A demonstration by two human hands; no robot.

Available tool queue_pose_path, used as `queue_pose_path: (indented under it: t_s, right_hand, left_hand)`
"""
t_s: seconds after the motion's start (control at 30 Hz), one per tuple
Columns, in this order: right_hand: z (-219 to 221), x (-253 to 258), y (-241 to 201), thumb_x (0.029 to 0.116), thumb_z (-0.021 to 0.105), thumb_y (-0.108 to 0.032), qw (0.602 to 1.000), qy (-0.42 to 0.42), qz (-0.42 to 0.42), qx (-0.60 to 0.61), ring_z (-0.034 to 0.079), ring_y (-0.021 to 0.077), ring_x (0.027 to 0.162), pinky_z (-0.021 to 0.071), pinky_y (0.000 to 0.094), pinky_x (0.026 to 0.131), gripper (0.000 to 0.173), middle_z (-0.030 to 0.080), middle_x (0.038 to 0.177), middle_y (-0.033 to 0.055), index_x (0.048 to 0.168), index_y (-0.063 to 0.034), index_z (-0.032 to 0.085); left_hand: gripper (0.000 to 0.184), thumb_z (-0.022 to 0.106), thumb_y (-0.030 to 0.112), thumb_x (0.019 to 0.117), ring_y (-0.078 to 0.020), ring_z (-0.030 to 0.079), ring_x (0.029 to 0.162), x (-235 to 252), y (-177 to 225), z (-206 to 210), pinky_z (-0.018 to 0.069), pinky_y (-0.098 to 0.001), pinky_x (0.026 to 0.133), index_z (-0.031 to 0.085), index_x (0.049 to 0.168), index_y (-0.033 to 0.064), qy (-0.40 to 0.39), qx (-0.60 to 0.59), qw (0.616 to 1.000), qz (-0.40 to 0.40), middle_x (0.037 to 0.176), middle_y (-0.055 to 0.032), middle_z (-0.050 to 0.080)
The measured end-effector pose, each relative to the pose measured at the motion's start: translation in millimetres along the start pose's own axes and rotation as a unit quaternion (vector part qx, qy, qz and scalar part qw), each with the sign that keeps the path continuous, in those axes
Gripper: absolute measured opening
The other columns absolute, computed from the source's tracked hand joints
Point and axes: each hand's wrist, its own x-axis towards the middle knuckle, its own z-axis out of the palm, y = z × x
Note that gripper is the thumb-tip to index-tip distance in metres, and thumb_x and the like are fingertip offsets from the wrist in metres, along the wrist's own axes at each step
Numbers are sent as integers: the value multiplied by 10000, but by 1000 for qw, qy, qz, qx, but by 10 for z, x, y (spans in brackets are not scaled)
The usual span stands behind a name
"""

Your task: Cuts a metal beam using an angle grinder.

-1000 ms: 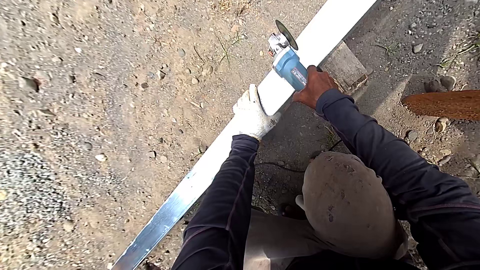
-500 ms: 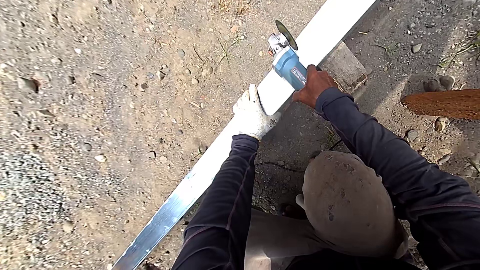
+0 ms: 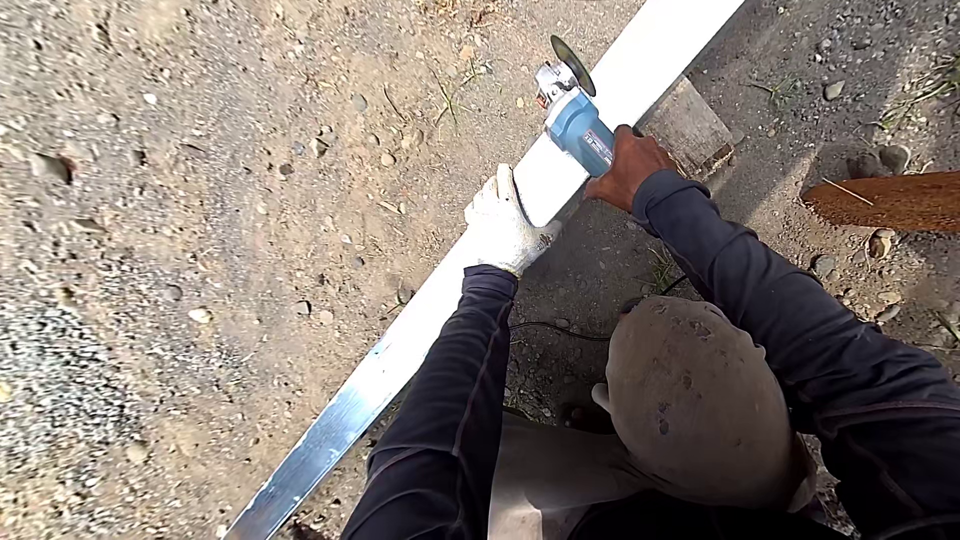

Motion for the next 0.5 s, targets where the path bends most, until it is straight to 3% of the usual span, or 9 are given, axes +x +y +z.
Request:
queue_pose_path:
  t_s: [0.5]
  right_hand:
    - [13, -4, 27, 712, 843, -494, 1000, 3, 1, -6, 683, 376, 1117, 551, 606, 883, 873, 691, 1194, 195, 1407, -90, 503]
  left_hand:
    - [1319, 724, 789, 593, -387, 487, 1383, -8, -9, 15, 403, -619, 1092, 230, 1631, 141, 2, 6, 1000, -2, 1531, -199, 477]
